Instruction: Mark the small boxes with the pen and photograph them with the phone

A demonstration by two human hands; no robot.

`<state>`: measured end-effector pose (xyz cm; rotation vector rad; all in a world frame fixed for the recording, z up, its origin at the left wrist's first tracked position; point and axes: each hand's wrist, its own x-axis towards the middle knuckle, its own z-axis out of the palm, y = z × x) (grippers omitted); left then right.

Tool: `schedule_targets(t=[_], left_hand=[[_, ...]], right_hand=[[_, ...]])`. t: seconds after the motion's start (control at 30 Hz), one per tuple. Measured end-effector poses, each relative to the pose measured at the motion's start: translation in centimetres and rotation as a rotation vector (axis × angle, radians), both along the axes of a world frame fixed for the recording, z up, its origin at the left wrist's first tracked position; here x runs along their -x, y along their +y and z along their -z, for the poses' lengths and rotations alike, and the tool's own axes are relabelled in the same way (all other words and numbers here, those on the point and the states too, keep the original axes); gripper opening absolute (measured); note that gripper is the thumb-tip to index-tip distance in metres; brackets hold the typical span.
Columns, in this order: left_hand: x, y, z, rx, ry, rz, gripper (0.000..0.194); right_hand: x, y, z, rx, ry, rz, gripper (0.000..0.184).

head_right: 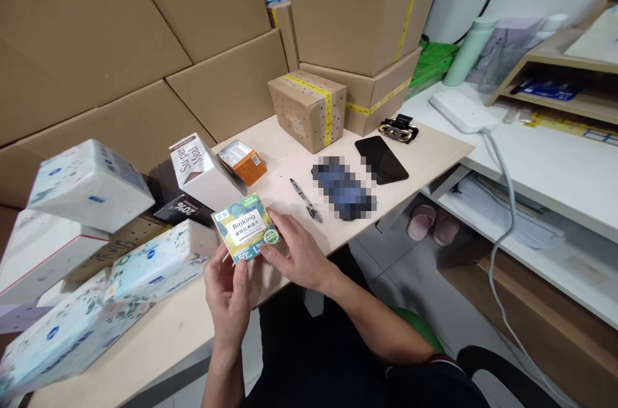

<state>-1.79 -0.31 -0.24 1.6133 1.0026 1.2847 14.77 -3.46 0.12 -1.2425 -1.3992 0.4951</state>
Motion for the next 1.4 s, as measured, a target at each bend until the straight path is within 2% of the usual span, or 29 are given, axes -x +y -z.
schedule_targets(t=[0.37, 0.57, 0.87, 1.03, 1.17, 1.33, 1.4], left_hand=[[-0.4, -0.1, -0.6, -0.042, -0.027, -0.041, 0.040], [-0.3, 0.0, -0.5, -0.005, -0.019, -0.095, 0.044], [-0.4, -0.1, -0.7, 0.015, -0.040, -0.080, 0.044], [-0.4, -0.1, -0.4, 0.000, -0.050, -0.072, 0.043], [-0.3, 0.0, -0.3, -0.149, -0.023, -0.138, 0.040], [-0.5, 0.4, -1.0, -0.583, 0.181, -0.321, 0.049], [-0.6, 0.5, -1.1, -0.663, 0.268, -0.325, 0.048]], right_hand=[[0.0, 0.0, -0.1, 0.028, 0.000, -0.014, 0.065], [0.3, -0.1, 0.0, -0.001, -0.055, 0.020, 0.063], [0.3, -0.2, 0.1, -0.005, -0.052, 0.036, 0.062], [0.3, -0.1, -0.1, -0.019, -0.016, -0.004, 0.061], [0.3, -0.2, 0.1, -0.002, 0.009, -0.021, 0.061], [0.3, -0.1, 0.6, 0.011, 0.026, 0.038, 0.057], [0.3, -0.1, 0.7, 0.005, 0.009, 0.044, 0.051]])
